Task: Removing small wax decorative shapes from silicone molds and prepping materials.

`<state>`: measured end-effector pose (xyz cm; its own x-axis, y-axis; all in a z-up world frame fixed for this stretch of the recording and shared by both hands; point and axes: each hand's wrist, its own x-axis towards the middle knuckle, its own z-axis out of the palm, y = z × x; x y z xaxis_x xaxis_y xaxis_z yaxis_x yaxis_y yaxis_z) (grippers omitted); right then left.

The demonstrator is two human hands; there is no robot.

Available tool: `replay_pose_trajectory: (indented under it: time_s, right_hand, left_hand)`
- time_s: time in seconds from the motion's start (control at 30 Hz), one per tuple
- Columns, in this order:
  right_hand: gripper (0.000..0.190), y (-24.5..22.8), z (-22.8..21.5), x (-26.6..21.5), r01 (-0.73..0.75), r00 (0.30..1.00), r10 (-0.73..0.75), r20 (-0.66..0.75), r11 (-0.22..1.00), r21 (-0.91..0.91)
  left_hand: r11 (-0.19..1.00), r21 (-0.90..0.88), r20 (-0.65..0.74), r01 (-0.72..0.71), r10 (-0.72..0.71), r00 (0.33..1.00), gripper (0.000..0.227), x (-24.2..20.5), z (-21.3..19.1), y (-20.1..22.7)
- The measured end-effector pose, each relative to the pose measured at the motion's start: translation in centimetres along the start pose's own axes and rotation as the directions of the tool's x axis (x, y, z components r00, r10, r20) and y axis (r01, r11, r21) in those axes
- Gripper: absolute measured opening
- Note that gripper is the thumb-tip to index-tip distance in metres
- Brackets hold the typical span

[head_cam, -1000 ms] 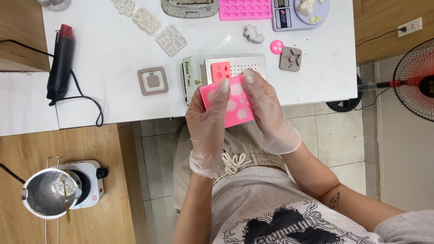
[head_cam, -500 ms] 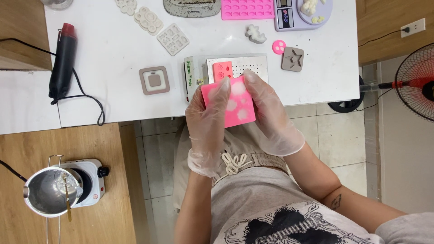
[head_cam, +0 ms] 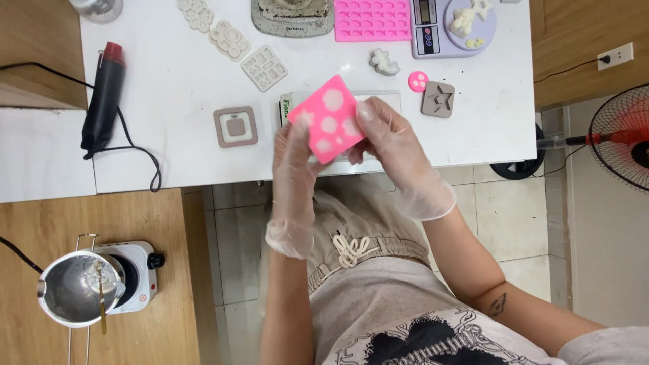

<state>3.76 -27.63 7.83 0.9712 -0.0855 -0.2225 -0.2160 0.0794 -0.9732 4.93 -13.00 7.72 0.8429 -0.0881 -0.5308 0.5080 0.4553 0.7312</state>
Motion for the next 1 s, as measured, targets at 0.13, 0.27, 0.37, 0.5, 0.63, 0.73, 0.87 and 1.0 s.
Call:
replay_pose_trajectory:
  time_s: [0.13,0.27,0.37,0.5,0.63,0.73,0.87,1.0]
  right_hand:
    - [0.034,0.5,0.4,-0.7,0.022,0.999,-0.021,0.034,0.999,-0.036]
    - [0.034,1.3,-0.3,-0.5,0.066,0.996,-0.068,0.064,0.997,0.042]
    - [0.034,1.1,-0.5,-0.6,0.077,0.994,-0.085,0.075,0.993,0.093]
    - [0.038,1.1,-0.8,-0.6,0.063,0.992,-0.076,0.098,0.990,0.130]
    - [0.038,1.3,-1.2,-0.5,0.069,0.991,-0.083,0.101,0.988,0.135]
    - [0.042,0.7,-1.0,-0.7,0.075,0.991,-0.084,0.106,0.993,0.086]
    - [0.042,-0.1,-0.6,-1.0,0.058,0.995,-0.062,0.082,0.997,0.049]
    - [0.056,0.4,-2.0,-0.4,0.069,0.996,-0.055,0.067,0.971,-0.229]
  left_hand:
    - [0.995,0.085,0.041,0.044,-0.048,0.998,0.032,-1.4,0.1,-1.1]
    - [0.986,0.165,-0.056,-0.034,0.044,0.997,0.023,-0.9,0.4,-0.6]
    - [0.987,0.161,-0.066,-0.031,0.042,0.997,0.025,-1.3,0.8,-0.2]
    - [0.980,0.170,-0.113,0.100,-0.082,0.990,0.030,-0.4,0.7,-0.9]
    - [0.977,0.174,-0.127,0.120,-0.099,0.987,0.032,-0.5,1.0,-0.6]
    - [0.977,0.161,-0.148,0.142,-0.119,0.982,0.035,-0.5,1.3,-0.3]
    - [0.980,0.145,-0.116,0.138,-0.122,0.986,0.039,-0.4,0.8,-0.8]
    - [0.976,0.199,0.020,0.090,-0.096,0.995,0.051,-2.0,1.8,2.0]
